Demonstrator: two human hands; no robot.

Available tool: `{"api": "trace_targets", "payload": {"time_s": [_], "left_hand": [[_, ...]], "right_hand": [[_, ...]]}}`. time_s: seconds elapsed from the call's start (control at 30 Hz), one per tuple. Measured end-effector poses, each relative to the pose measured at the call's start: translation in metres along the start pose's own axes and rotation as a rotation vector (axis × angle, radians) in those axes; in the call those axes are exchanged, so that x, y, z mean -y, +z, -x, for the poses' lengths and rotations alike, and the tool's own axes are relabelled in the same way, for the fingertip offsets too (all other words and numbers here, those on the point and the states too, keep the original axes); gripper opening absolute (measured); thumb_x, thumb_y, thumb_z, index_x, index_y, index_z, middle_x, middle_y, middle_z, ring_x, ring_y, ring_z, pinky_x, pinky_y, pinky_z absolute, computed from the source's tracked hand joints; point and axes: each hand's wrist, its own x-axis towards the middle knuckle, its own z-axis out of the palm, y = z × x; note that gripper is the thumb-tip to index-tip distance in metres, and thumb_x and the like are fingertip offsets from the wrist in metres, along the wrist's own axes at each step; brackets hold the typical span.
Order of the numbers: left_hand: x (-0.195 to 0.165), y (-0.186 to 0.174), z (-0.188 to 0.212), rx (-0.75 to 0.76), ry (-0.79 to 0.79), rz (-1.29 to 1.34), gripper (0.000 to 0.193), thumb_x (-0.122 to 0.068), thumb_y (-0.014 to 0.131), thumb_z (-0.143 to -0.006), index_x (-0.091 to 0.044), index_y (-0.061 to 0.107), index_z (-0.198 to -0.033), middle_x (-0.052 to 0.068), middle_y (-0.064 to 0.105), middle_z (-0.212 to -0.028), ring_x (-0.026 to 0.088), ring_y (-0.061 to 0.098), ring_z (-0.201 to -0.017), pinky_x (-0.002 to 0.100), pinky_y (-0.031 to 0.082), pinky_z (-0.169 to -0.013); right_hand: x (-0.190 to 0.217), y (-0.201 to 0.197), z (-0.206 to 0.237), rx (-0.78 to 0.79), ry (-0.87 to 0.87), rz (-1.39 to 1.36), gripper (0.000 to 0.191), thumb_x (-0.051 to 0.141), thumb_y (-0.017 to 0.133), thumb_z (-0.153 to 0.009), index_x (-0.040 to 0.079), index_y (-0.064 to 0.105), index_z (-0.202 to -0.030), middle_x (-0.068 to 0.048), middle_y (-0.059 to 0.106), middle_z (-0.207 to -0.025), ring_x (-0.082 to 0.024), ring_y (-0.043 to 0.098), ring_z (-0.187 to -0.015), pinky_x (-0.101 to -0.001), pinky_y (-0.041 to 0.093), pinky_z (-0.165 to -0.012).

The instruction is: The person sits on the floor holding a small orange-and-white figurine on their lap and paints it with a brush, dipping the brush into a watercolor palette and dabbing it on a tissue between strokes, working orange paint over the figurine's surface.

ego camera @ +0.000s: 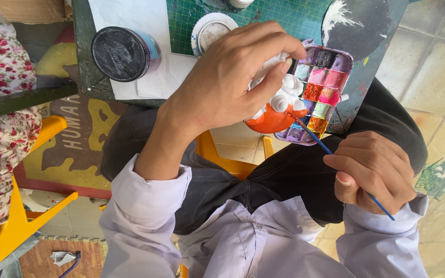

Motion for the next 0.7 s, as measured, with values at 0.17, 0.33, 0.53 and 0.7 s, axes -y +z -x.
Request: {"api": "trace_targets", "payload": {"time_s": [0.17,0.33,0.53,0.7], "left_hand": [[-0.001,-0.001,0.0,0.005,0.001,-0.007,0.014,0.002,0.061,-0.106,-0.004,0.062,-0.118,0.008,0.067,-0.113,0.022,0.07,-0.091,0.034,0.055,-0.081],[-0.005,-0.003,0.002,0.033,-0.02,-0.009,0.013,0.0,0.062,-0.107,-0.004,0.062,-0.119,0.008,0.067,-0.113,0.023,0.069,-0.093,0.035,0.053,-0.083],[-0.012,-0.006,0.002,0.074,-0.014,-0.016,0.009,-0.009,0.071,-0.107,-0.004,0.067,-0.112,0.007,0.066,-0.105,0.025,0.067,-0.095,0.037,0.051,-0.085],[-0.011,-0.006,0.002,0.07,-0.009,-0.038,0.008,-0.011,0.076,-0.105,-0.005,0.071,-0.107,0.007,0.063,-0.098,0.024,0.064,-0.095,0.038,0.05,-0.084]], "right_hand": [[0.011,0.0,0.005,-0.1,0.136,0.007,0.033,0.023,0.057,-0.112,-0.004,0.063,-0.095,-0.01,0.063,-0.078,-0.027,0.066,-0.067,-0.0395,0.058,-0.064],[0.008,-0.001,0.009,-0.183,0.222,-0.058,0.037,0.028,0.055,-0.114,-0.004,0.061,-0.096,-0.011,0.064,-0.079,-0.026,0.066,-0.065,-0.0368,0.057,-0.062],[0.006,-0.001,0.015,-0.23,0.355,-0.205,0.037,0.027,0.054,-0.115,-0.004,0.061,-0.096,-0.014,0.063,-0.078,-0.025,0.064,-0.062,-0.0343,0.053,-0.06],[0.002,0.006,0.008,-0.292,0.141,-0.26,0.039,0.028,0.052,-0.109,-0.003,0.061,-0.086,-0.007,0.062,-0.068,-0.024,0.064,-0.059,-0.0389,0.057,-0.059]]}}
